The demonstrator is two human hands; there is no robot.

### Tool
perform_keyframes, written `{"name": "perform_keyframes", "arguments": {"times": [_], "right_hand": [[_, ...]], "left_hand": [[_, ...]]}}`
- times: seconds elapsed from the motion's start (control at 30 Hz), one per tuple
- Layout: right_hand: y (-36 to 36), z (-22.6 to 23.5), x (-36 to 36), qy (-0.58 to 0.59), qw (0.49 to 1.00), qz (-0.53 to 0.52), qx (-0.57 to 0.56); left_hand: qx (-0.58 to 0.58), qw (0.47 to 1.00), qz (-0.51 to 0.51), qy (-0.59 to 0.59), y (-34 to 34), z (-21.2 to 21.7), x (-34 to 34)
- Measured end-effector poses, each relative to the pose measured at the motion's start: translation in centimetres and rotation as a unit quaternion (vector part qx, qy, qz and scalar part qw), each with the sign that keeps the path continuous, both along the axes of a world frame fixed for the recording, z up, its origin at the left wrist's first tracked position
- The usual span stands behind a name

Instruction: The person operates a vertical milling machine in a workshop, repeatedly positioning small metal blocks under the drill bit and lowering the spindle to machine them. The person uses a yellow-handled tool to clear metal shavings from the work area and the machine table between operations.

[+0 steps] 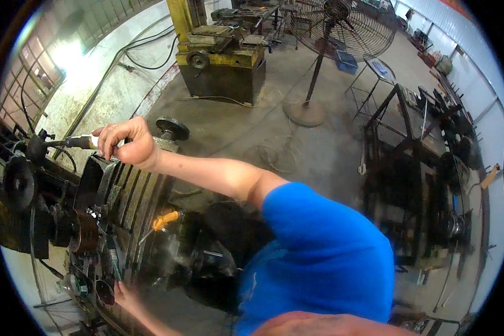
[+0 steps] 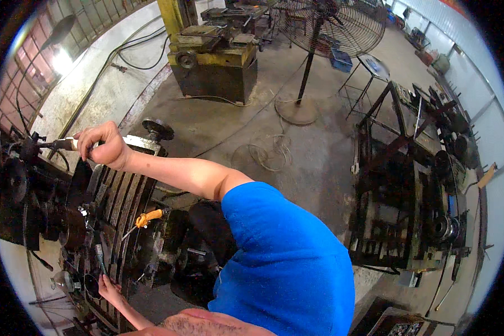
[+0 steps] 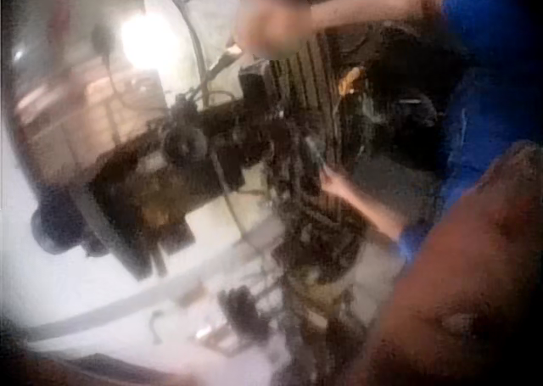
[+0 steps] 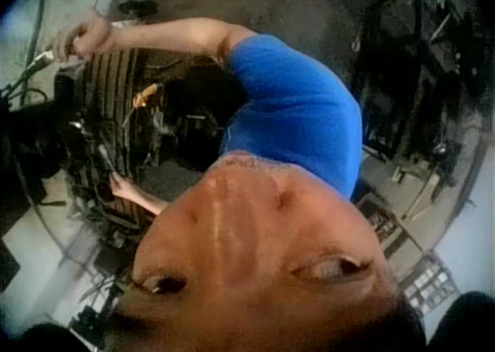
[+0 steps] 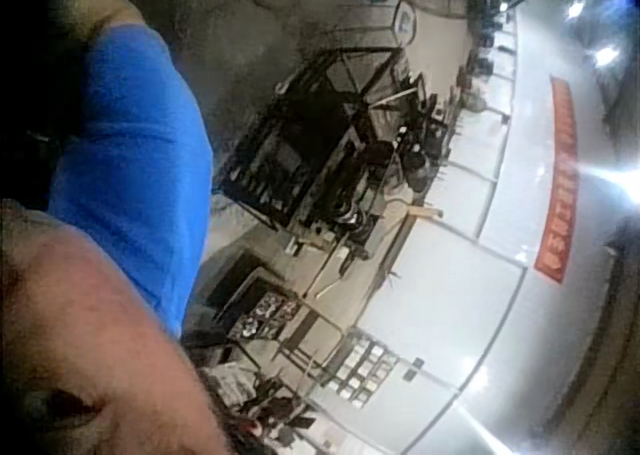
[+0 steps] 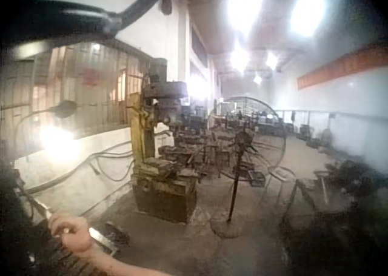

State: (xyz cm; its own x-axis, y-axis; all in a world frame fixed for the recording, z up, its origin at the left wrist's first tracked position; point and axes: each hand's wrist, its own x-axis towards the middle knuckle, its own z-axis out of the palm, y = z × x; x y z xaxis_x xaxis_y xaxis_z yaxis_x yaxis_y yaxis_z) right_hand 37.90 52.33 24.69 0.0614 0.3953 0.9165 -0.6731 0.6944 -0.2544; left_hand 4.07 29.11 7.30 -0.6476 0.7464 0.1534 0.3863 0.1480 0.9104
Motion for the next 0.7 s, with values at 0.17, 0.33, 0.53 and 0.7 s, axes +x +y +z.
{"name": "perform_keyframes", "arguments": {"times": [0.17,0.33,0.53,0.7], "right_hand": [[0.2,-1.3,-0.2,-0.022,0.999,0.001,-0.024],[-0.2,-1.0,0.2,-0.015,1.000,0.023,-0.013],[-0.2,-1.0,-0.4,-0.063,0.996,-0.046,-0.045],[-1.4,1.4,0.0,-0.042,0.995,-0.094,-0.012]], "left_hand": [[0.001,0.996,0.003,0.086,-0.3,-2.9,-3.1],[-0.052,0.992,-0.017,0.113,-0.3,-0.8,-1.8],[-0.048,0.999,-0.010,0.021,-1.8,4.0,4.3],[-0.054,0.965,-0.015,0.255,-1.4,4.1,5.0]]}}
